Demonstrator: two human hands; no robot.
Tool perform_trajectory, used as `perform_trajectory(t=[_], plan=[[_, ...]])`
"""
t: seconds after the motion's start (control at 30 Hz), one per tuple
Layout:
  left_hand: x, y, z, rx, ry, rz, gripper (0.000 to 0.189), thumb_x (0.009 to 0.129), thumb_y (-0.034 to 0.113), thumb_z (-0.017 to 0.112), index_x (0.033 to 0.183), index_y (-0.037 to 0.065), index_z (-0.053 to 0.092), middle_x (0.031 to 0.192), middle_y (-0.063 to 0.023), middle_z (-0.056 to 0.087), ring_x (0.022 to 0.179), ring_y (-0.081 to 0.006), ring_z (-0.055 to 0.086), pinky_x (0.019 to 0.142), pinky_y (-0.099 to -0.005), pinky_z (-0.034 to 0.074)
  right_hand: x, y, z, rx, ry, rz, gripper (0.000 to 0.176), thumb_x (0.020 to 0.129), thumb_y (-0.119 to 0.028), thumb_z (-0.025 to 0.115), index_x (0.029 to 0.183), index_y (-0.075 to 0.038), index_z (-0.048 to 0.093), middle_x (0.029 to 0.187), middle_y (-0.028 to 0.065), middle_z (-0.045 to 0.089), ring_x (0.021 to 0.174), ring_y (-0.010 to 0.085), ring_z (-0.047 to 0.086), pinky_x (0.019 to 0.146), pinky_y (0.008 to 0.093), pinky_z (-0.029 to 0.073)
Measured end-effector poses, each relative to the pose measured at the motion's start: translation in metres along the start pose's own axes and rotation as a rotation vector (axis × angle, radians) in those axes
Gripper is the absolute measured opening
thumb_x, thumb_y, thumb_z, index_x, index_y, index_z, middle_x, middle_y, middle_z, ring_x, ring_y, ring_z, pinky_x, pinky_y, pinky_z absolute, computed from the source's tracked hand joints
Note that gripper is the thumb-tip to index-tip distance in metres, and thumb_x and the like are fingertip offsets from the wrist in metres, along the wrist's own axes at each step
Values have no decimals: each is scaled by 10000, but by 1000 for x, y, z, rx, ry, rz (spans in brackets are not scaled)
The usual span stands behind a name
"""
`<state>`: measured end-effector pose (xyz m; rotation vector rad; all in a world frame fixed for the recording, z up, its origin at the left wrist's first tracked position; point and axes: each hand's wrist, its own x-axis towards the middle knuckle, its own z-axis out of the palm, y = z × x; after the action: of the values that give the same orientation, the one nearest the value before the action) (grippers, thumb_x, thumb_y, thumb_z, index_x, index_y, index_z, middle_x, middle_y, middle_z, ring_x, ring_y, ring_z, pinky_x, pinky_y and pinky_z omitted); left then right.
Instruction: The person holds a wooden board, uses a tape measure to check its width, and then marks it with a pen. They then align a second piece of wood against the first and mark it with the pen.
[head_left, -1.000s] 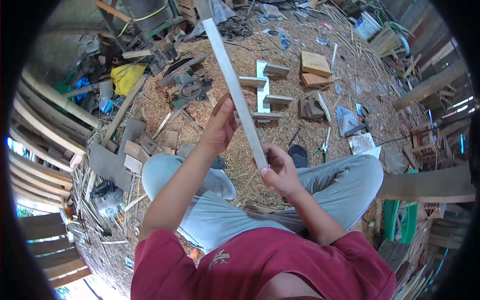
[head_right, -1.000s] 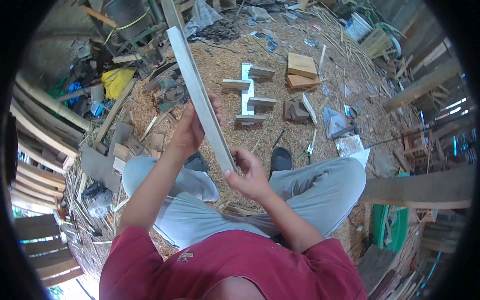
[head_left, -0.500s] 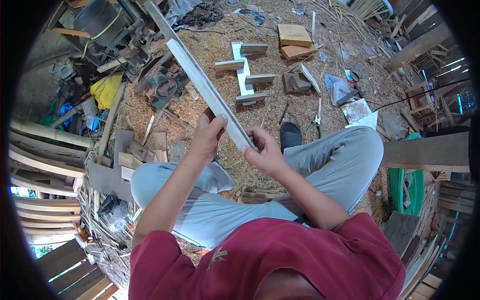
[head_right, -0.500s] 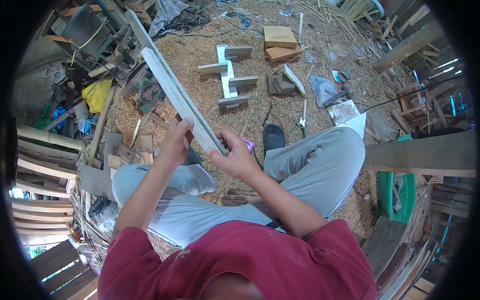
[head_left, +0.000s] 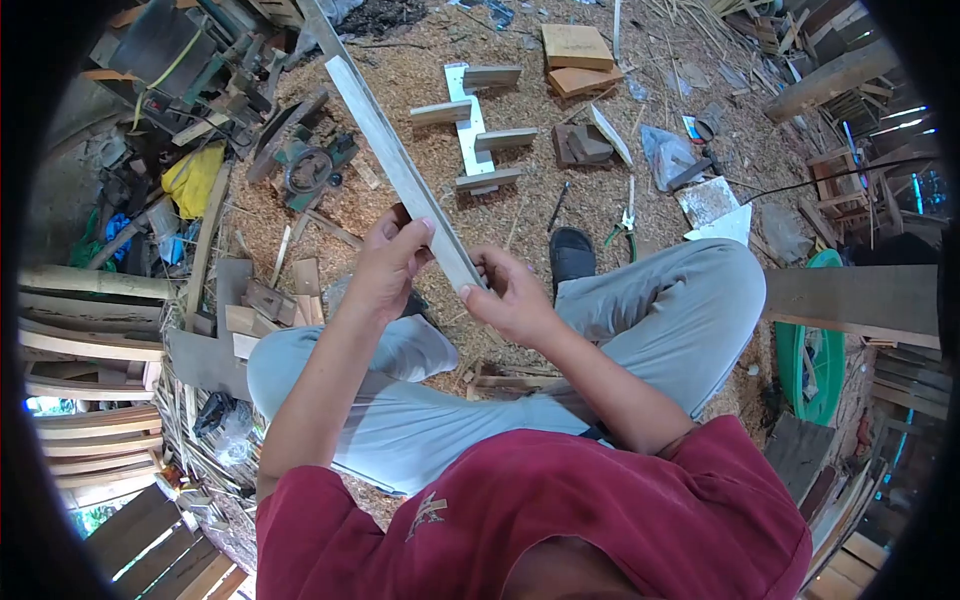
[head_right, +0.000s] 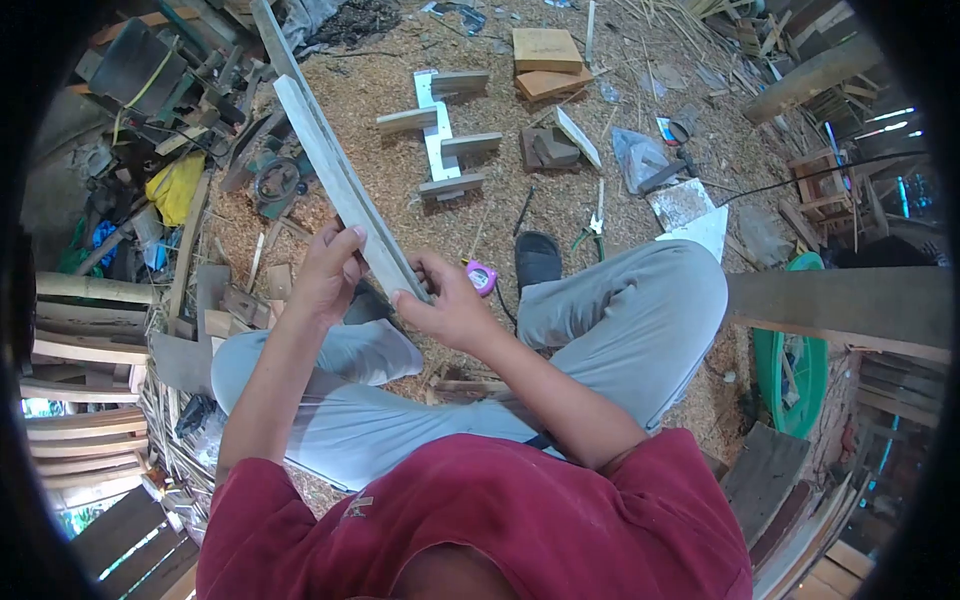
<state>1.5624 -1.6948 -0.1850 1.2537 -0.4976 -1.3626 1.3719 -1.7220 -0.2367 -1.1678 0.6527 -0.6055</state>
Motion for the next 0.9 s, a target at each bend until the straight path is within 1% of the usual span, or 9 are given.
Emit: perform_trajectory(t=[0.13,0.17,0.3,0.37,0.43,0.5,0.57,0.63,0.9], plan=[[12,-5,-6,4,15,-57,248,942,188,671,1103,30,568,985,-38,608,896,-141,612,845,-338,530,4,-7,-8,82,-87,113,337,934,-147,694,1200,38,599,935,22,619,783,81,576,705,251,493],[17,-9,-11,5,16,-77,234,943,197,670,1083,36,572,968,-36,606,885,-143,613,837,-340,531,8,-1,-17,9,-140,72,351,989,-254,642,1196,29,620,900,25,636,763,89,585,673,244,483],[31,-12,-13,23,90,-155,209,954,250,646,1016,58,593,903,-34,604,842,-153,621,814,-346,543,43,19,-46,369,239,374,447,1021,-423,494,1119,-15,649,858,38,663,657,120,585,576,269,429],[38,-16,-12,15,83,-165,202,957,264,628,991,66,602,883,-32,606,822,-154,623,801,-344,551,81,49,-67,362,507,448,348,1010,-353,494,1100,-49,639,901,55,671,701,160,618,658,365,498],[39,-17,-5,12,126,-174,199,954,276,604,957,77,605,858,-28,604,790,-154,624,787,-344,563,125,109,-98,557,675,505,254,973,-300,511,1058,-98,637,848,37,659,629,166,593,592,417,482],[43,-19,-5,20,155,-227,205,951,286,604,950,81,601,868,-32,604,798,-158,624,803,-352,560,162,182,-136,185,843,549,301,947,-329,556,1083,-86,672,899,89,713,711,254,672,669,467,529],[41,-20,-8,14,178,-268,213,951,303,597,967,91,593,907,-32,605,831,-151,614,813,-341,547,160,198,-170,-630,750,658,382,920,-374,603,1153,-87,699,1020,180,741,937,360,714,842,482,548],[37,-18,-11,-5,184,-271,208,955,299,594,991,94,587,926,-28,602,848,-141,608,803,-324,539,156,219,-194,-864,631,695,458,890,-412,641,1229,-109,695,1163,250,696,1143,395,654,977,452,518],[29,-24,-25,88,168,-269,230,971,293,596,1045,75,592,870,11,588,776,-95,578,701,-261,498,138,266,-217,-1316,590,395,432,851,-153,601,1277,-135,670,1110,236,666,1043,416,659,950,484,528]])
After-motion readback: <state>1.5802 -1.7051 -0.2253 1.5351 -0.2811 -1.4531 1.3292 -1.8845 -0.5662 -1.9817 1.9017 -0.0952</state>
